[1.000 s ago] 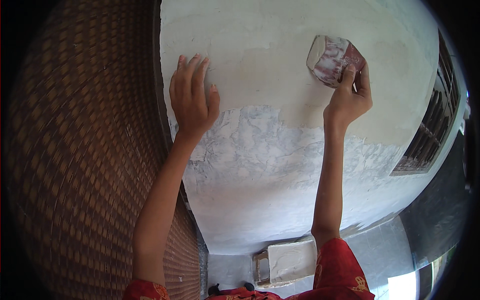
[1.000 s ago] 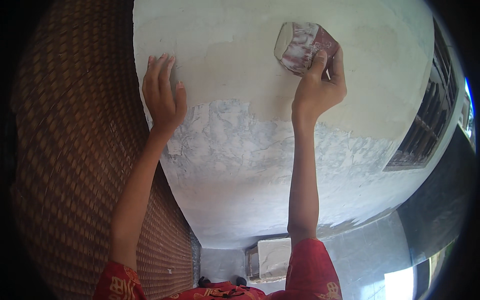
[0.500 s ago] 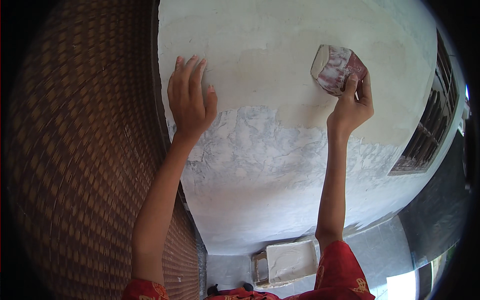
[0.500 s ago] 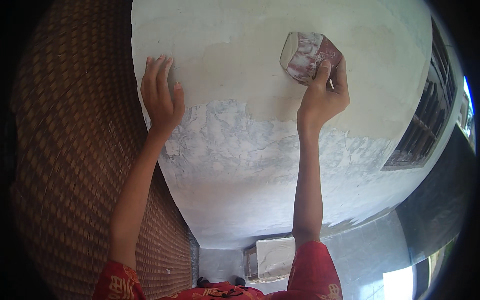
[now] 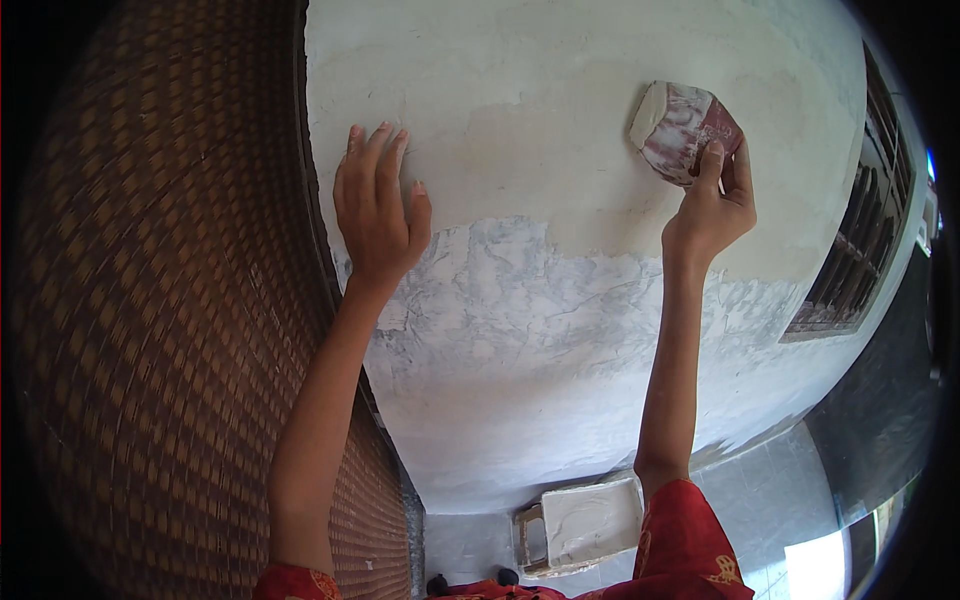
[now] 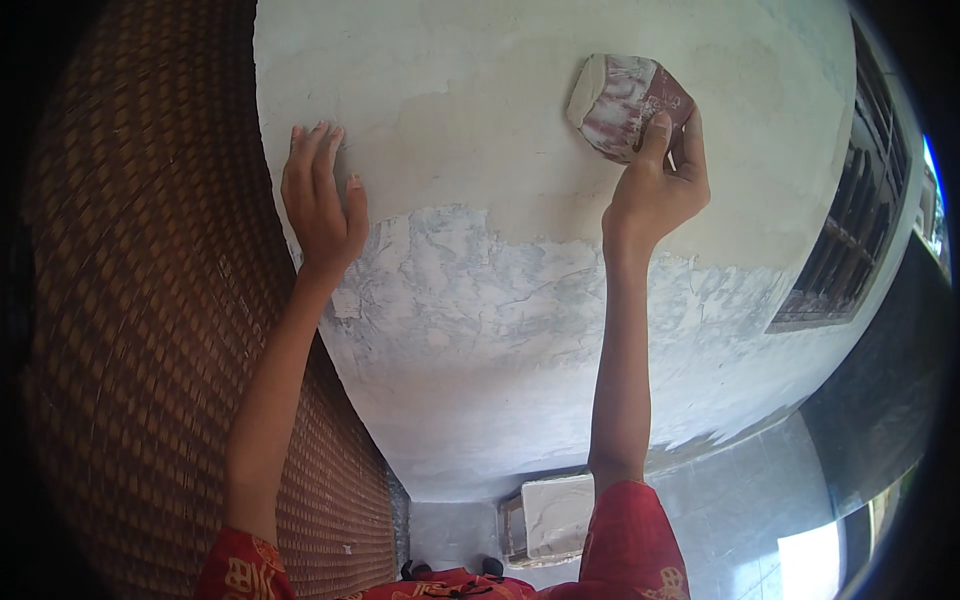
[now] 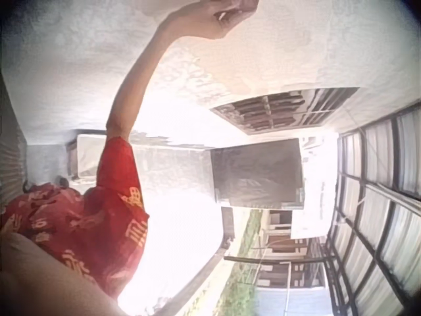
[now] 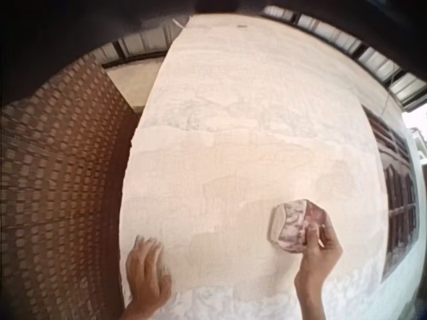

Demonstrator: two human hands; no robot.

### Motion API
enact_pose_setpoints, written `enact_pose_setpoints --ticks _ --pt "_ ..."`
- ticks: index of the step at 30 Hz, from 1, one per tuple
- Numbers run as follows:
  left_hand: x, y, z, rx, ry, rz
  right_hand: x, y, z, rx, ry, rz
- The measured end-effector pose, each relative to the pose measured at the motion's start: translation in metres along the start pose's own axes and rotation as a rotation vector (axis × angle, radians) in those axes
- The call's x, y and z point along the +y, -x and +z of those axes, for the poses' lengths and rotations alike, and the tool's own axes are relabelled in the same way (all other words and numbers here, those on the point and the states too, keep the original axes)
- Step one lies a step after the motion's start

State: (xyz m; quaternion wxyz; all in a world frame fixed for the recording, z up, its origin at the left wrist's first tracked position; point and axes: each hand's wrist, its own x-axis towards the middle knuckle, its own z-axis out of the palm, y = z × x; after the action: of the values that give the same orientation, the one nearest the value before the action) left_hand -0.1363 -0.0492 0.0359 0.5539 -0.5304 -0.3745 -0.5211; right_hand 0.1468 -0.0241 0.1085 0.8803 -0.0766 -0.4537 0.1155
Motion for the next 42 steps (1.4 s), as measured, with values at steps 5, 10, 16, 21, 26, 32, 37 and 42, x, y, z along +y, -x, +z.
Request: enact_pose_setpoints --ticks 5,10,16,21,26,32,37,42 --pt "-0.012 0.003 -0.006 -0.024 -0.038 -0.01 0.007 0.06 0.061 -0.345 0.005 0.107" --pt "-0.005 0.001 -0.003 -0.016 -0.015 -0.025 0.026 0.042 0.049 -0.215 0.204 -0.011" --pt "-0.003 0.0 -0.001 -0.01 -0.004 -0.028 0.003 0.027 0.029 -0.047 0.011 0.03" --pt "-0.009 0.001 -0.005 -0.013 -0.028 -0.025 0.009 0.069 0.066 -0.329 0.083 0.09" --pt "-0.006 0.003 -0.001 0.012 -0.004 -0.017 0.014 0.034 0.037 -0.11 0.103 0.074" --pt "-0.004 0.001 -0.002 -0.023 0.002 -0.013 0.006 0.049 0.047 -0.173 0.034 0.079" --pt "-0.01 0.002 -0.004 0.007 -0.007 -0.025 0.014 0.072 0.063 -0.265 0.123 0.075" --pt "-0.004 0.002 -0.002 0.02 -0.023 -0.035 0.008 0.026 0.018 -0.019 0.044 0.089"
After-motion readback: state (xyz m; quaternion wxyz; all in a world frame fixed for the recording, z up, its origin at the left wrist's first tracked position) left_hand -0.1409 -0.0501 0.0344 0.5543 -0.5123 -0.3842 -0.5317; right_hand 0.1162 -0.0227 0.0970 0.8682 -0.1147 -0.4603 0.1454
